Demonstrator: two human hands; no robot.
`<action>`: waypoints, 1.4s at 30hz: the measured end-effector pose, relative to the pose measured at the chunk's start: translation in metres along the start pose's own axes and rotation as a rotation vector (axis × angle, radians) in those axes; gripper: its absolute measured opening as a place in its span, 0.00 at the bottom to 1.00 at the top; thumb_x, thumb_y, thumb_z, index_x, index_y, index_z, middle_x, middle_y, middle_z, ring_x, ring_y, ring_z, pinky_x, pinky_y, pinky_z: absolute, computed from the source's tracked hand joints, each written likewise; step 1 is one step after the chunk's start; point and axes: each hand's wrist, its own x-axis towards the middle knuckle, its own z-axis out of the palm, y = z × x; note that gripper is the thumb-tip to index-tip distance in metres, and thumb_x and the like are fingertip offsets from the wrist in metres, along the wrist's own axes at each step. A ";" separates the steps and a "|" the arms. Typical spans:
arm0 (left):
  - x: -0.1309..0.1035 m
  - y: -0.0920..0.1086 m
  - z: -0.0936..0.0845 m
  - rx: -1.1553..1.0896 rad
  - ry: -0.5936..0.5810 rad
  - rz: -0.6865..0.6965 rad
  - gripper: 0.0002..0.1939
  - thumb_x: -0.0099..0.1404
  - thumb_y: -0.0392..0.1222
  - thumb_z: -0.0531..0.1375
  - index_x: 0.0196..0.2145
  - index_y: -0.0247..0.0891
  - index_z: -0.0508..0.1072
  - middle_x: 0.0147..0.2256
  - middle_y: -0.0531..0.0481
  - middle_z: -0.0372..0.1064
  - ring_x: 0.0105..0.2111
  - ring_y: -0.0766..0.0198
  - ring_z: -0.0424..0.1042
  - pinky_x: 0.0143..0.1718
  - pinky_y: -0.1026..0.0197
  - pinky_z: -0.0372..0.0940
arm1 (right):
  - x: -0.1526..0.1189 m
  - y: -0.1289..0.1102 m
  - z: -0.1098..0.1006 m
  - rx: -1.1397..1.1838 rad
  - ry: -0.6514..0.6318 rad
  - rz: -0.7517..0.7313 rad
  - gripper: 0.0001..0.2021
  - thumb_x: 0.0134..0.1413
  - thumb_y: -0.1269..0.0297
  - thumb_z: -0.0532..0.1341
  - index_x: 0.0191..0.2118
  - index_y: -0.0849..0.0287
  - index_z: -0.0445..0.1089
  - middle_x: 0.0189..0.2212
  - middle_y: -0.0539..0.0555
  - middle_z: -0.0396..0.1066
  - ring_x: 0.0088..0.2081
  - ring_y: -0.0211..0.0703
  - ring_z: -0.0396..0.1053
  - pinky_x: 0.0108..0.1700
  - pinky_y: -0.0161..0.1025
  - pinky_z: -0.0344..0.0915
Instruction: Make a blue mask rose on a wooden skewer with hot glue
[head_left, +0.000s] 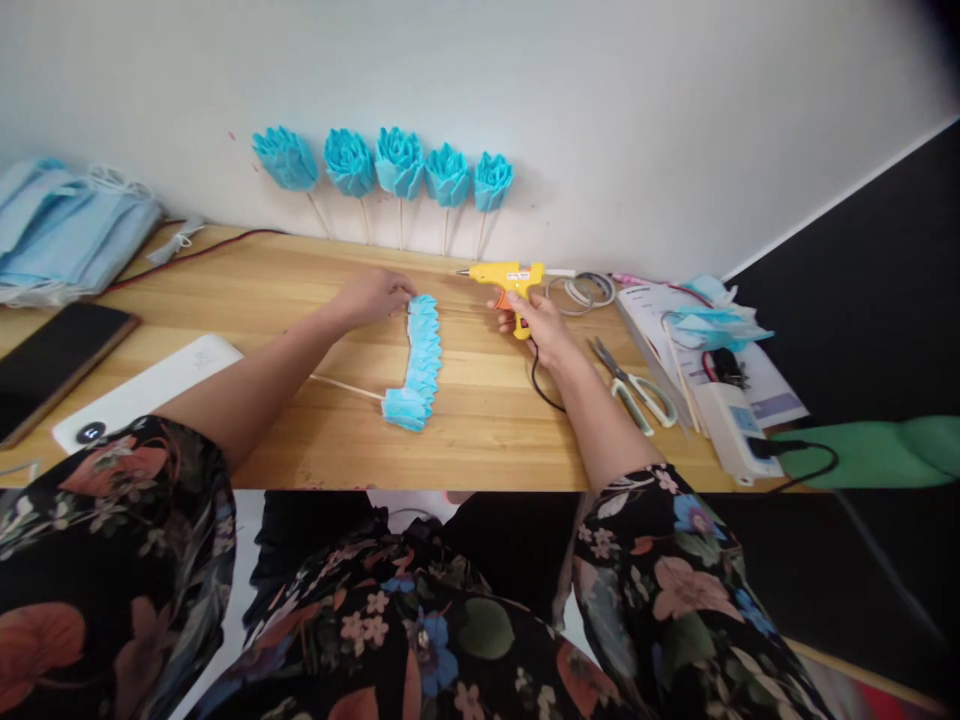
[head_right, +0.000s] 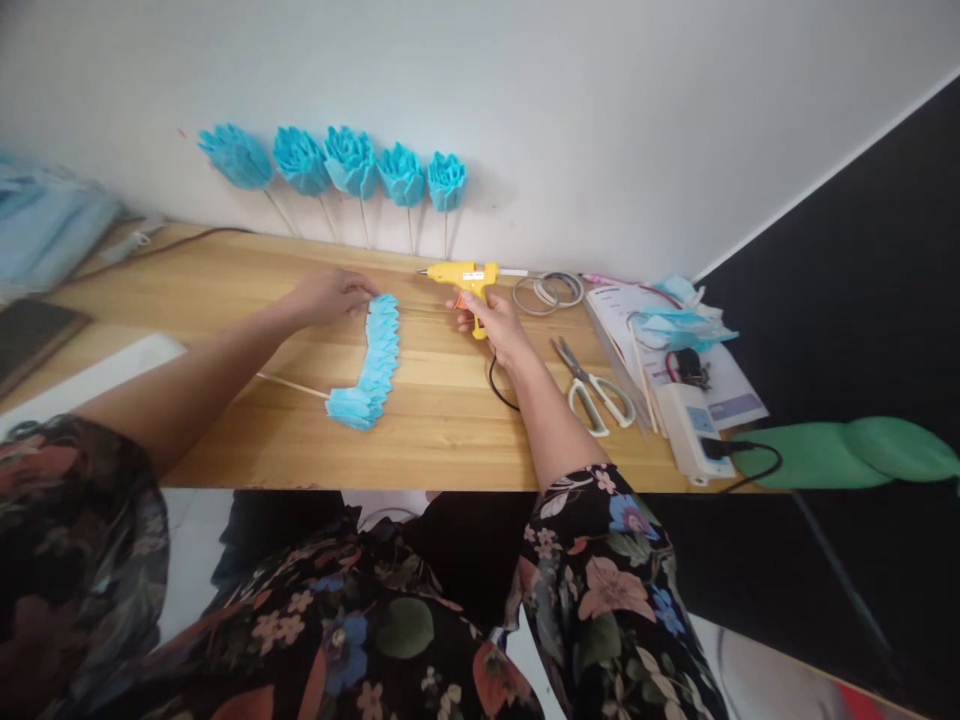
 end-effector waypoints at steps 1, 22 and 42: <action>0.001 0.000 0.000 -0.001 0.003 -0.009 0.17 0.63 0.42 0.57 0.44 0.42 0.83 0.25 0.51 0.74 0.32 0.55 0.74 0.37 0.59 0.64 | 0.001 0.001 0.000 0.015 -0.001 0.008 0.17 0.57 0.49 0.73 0.42 0.57 0.79 0.40 0.54 0.84 0.29 0.32 0.72 0.31 0.29 0.74; 0.030 0.012 -0.001 0.026 0.270 -0.005 0.07 0.64 0.39 0.60 0.37 0.42 0.79 0.35 0.44 0.78 0.41 0.49 0.74 0.44 0.53 0.65 | 0.006 0.004 -0.004 -0.006 0.018 0.025 0.20 0.55 0.45 0.72 0.44 0.56 0.79 0.43 0.55 0.84 0.31 0.33 0.75 0.32 0.30 0.76; -0.010 0.029 -0.005 -0.194 0.491 0.036 0.19 0.70 0.38 0.54 0.54 0.43 0.78 0.28 0.50 0.73 0.31 0.59 0.70 0.37 0.58 0.62 | 0.006 0.006 -0.008 0.055 0.035 -0.036 0.23 0.56 0.40 0.69 0.47 0.52 0.76 0.45 0.54 0.84 0.43 0.41 0.80 0.36 0.32 0.78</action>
